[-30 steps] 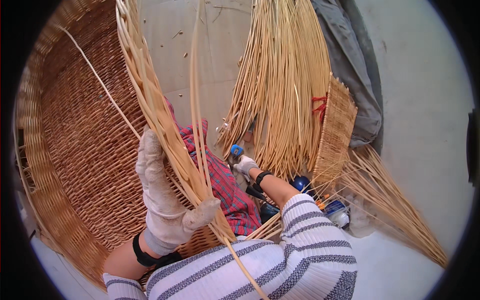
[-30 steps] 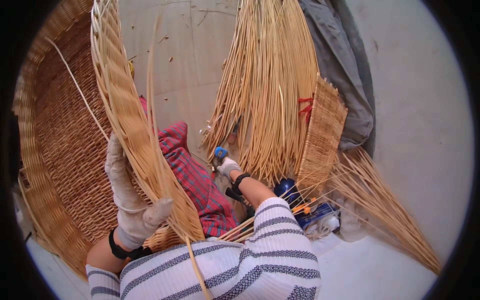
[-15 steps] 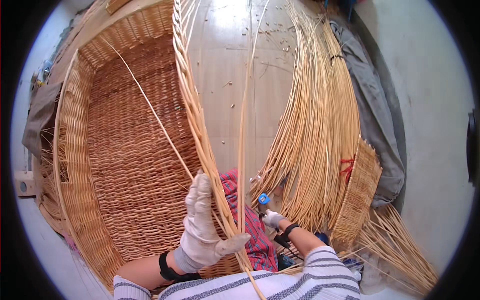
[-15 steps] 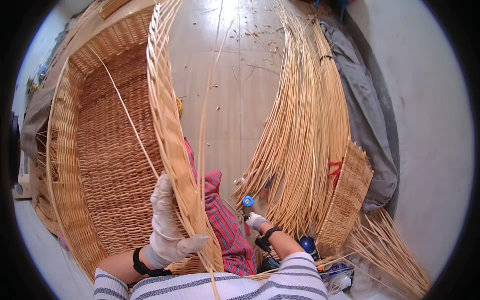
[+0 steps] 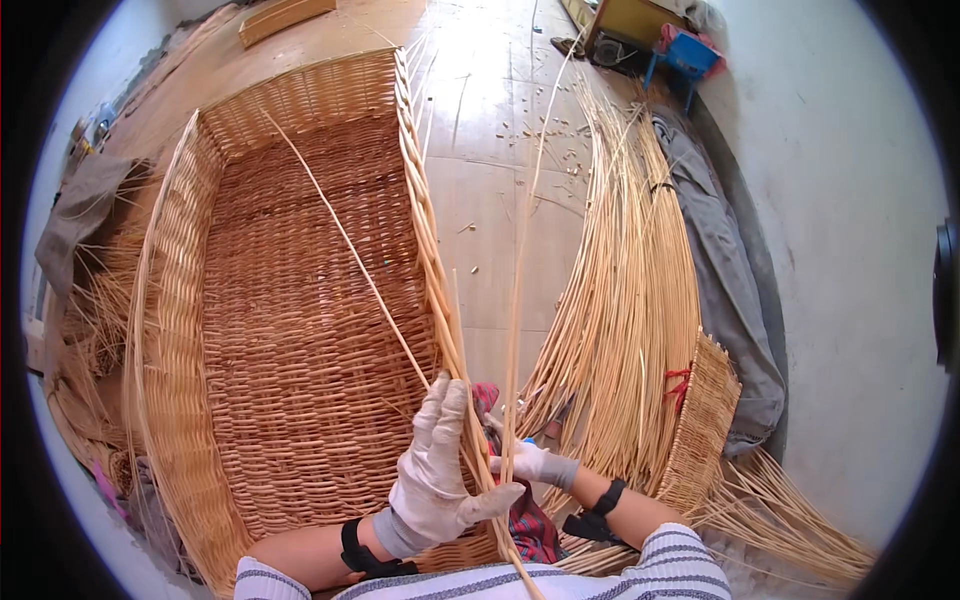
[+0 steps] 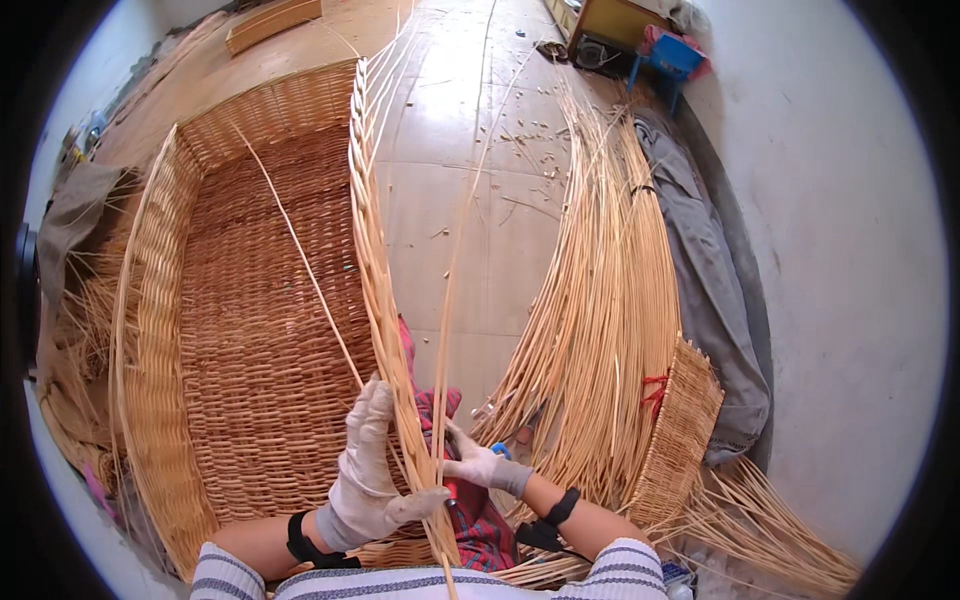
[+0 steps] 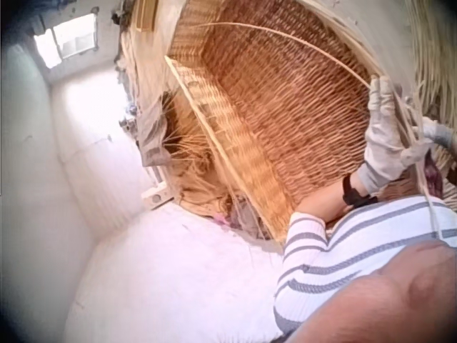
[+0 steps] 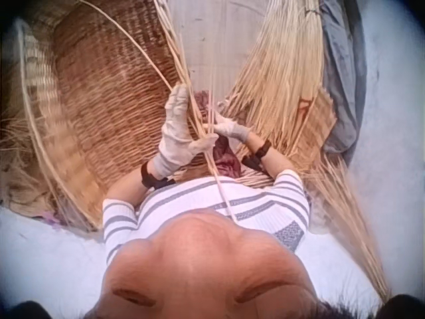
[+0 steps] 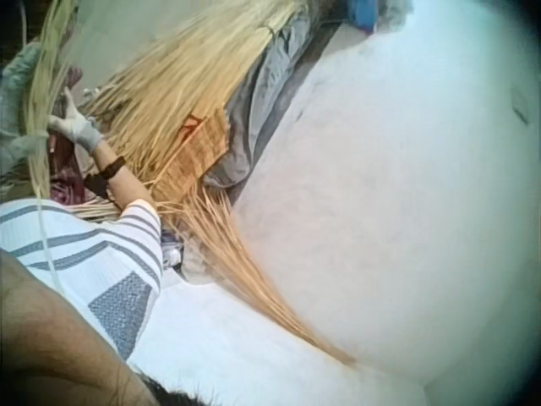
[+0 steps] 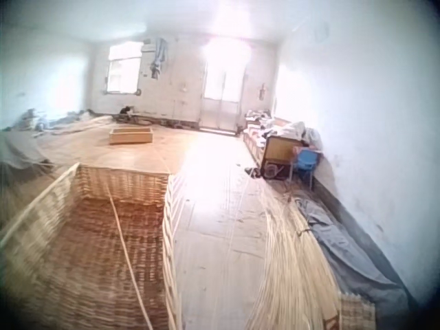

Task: Weaving and trimming a large wicker basket while sitting on the floor.

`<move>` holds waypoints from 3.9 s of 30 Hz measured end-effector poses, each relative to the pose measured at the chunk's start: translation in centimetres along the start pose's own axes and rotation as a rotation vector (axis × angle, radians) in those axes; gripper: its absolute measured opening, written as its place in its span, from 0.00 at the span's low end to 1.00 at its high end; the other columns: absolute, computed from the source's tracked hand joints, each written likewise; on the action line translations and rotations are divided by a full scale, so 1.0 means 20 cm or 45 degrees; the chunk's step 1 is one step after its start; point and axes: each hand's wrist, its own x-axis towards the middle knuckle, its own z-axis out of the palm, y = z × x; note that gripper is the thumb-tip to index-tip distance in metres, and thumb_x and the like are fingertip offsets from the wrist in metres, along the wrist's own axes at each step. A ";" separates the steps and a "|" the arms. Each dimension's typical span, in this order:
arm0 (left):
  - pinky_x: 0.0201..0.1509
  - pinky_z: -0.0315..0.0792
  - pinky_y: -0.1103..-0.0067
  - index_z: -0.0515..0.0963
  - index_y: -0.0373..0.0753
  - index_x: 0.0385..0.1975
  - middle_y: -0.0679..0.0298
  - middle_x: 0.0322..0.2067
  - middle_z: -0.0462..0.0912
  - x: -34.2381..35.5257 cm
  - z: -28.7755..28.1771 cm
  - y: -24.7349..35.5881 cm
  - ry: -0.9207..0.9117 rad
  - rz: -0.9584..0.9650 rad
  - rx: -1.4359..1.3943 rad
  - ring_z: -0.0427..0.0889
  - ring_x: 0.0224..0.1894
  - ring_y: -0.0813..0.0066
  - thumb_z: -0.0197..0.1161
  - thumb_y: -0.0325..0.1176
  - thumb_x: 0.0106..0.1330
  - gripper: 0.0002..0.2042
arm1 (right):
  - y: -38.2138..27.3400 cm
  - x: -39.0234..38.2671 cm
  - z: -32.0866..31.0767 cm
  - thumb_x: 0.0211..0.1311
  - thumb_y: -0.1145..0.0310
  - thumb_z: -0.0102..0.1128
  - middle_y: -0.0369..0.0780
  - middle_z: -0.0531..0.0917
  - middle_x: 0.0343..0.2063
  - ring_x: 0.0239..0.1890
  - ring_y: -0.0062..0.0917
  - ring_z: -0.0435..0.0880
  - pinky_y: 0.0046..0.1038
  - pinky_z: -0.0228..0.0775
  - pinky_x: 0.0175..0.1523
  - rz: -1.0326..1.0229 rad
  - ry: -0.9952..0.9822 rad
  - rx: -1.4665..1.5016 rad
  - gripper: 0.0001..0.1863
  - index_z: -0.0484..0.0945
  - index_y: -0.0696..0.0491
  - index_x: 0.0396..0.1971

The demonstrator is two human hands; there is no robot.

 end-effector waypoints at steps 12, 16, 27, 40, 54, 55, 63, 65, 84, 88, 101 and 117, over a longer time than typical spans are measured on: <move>0.74 0.62 0.61 0.48 0.27 0.77 0.30 0.72 0.51 0.05 -0.05 0.04 0.040 -0.066 0.016 0.59 0.74 0.34 0.77 0.57 0.55 0.59 | -0.94 0.39 -0.34 0.61 0.67 0.67 0.41 0.82 0.43 0.47 0.27 0.82 0.31 0.74 0.57 -0.127 0.422 -0.161 0.29 0.72 0.56 0.62; 0.77 0.57 0.59 0.47 0.26 0.77 0.30 0.73 0.51 0.05 -0.05 0.04 -0.005 -0.100 -0.061 0.54 0.76 0.34 0.77 0.55 0.55 0.59 | -1.05 0.41 -0.31 0.59 0.62 0.72 0.41 0.84 0.39 0.41 0.26 0.83 0.33 0.77 0.51 -0.183 0.480 -0.334 0.33 0.72 0.53 0.64; 0.77 0.58 0.61 0.47 0.25 0.76 0.30 0.72 0.50 0.02 -0.05 0.01 -0.002 -0.082 -0.048 0.55 0.76 0.33 0.77 0.56 0.55 0.59 | -0.91 0.34 -0.28 0.63 0.63 0.68 0.45 0.85 0.37 0.40 0.29 0.86 0.29 0.77 0.48 -0.159 0.444 -0.068 0.25 0.75 0.56 0.57; 0.77 0.57 0.67 0.38 0.26 0.77 0.40 0.72 0.61 0.01 0.02 -0.01 0.197 -0.221 -0.567 0.65 0.74 0.52 0.81 0.44 0.56 0.62 | 0.40 0.13 -0.64 0.49 0.34 0.68 0.51 0.86 0.50 0.55 0.45 0.85 0.37 0.77 0.59 1.294 0.535 -1.181 0.49 0.72 0.49 0.67; 0.64 0.73 0.77 0.53 0.33 0.77 0.52 0.57 0.81 0.10 0.01 -0.23 0.475 -0.281 -1.314 0.78 0.61 0.72 0.66 0.33 0.72 0.38 | -1.73 -0.68 0.25 0.69 0.63 0.62 0.47 0.83 0.57 0.48 0.39 0.89 0.35 0.84 0.50 -0.189 -0.406 -0.922 0.31 0.70 0.49 0.70; 0.63 0.74 0.77 0.53 0.33 0.77 0.52 0.57 0.81 0.11 0.01 -0.22 0.479 -0.263 -1.324 0.79 0.59 0.73 0.66 0.32 0.73 0.37 | -1.72 -0.70 0.32 0.69 0.61 0.63 0.50 0.79 0.61 0.50 0.41 0.88 0.36 0.83 0.52 -0.249 -0.243 -0.985 0.34 0.65 0.51 0.73; 0.58 0.77 0.77 0.53 0.32 0.76 0.54 0.51 0.84 0.12 -0.02 -0.22 0.459 -0.253 -1.129 0.82 0.52 0.75 0.65 0.31 0.73 0.36 | -1.64 -0.51 0.69 0.68 0.45 0.60 0.58 0.60 0.74 0.59 0.43 0.84 0.39 0.79 0.59 0.588 0.090 -1.543 0.51 0.46 0.58 0.78; 0.54 0.77 0.79 0.51 0.32 0.77 0.55 0.48 0.85 0.14 -0.04 -0.23 0.458 -0.301 -1.122 0.83 0.48 0.77 0.65 0.30 0.72 0.37 | -1.56 -0.53 0.67 0.68 0.46 0.60 0.58 0.59 0.74 0.63 0.42 0.81 0.39 0.78 0.60 0.467 0.201 -1.561 0.51 0.45 0.58 0.79; 0.37 0.76 0.86 0.81 0.31 0.54 0.71 0.33 0.84 0.19 -0.55 -0.02 -0.010 -0.213 -0.967 0.78 0.32 0.87 0.62 0.22 0.72 0.13 | -1.66 -0.53 0.48 0.62 0.51 0.71 0.82 0.53 0.64 0.72 0.63 0.62 0.36 0.55 0.77 0.340 -0.177 -0.815 0.30 0.81 0.50 0.60; 0.37 0.75 0.85 0.84 0.30 0.47 0.71 0.31 0.82 0.13 -0.55 -0.01 -0.633 -0.384 -0.779 0.78 0.32 0.87 0.61 0.21 0.70 0.10 | -1.66 -0.52 0.46 0.61 0.54 0.71 0.84 0.61 0.57 0.70 0.60 0.68 0.38 0.57 0.75 0.540 -0.262 -0.546 0.18 0.89 0.50 0.45; 0.43 0.78 0.80 0.84 0.32 0.44 0.63 0.33 0.87 0.13 -0.47 0.08 -0.611 -0.076 -0.276 0.82 0.36 0.82 0.66 0.21 0.68 0.08 | -1.62 -0.57 0.41 0.64 0.57 0.67 0.63 0.81 0.53 0.57 0.54 0.82 0.36 0.66 0.71 0.352 -0.135 -0.830 0.21 0.85 0.52 0.53; 0.42 0.76 0.77 0.76 0.33 0.39 0.65 0.30 0.78 0.18 -0.29 -0.02 -0.511 -0.212 -0.795 0.77 0.35 0.81 0.63 0.20 0.68 0.05 | -1.37 -0.12 -0.09 0.41 0.47 0.82 0.52 0.58 0.76 0.79 0.42 0.55 0.38 0.48 0.81 -0.251 0.037 -1.416 0.66 0.52 0.58 0.77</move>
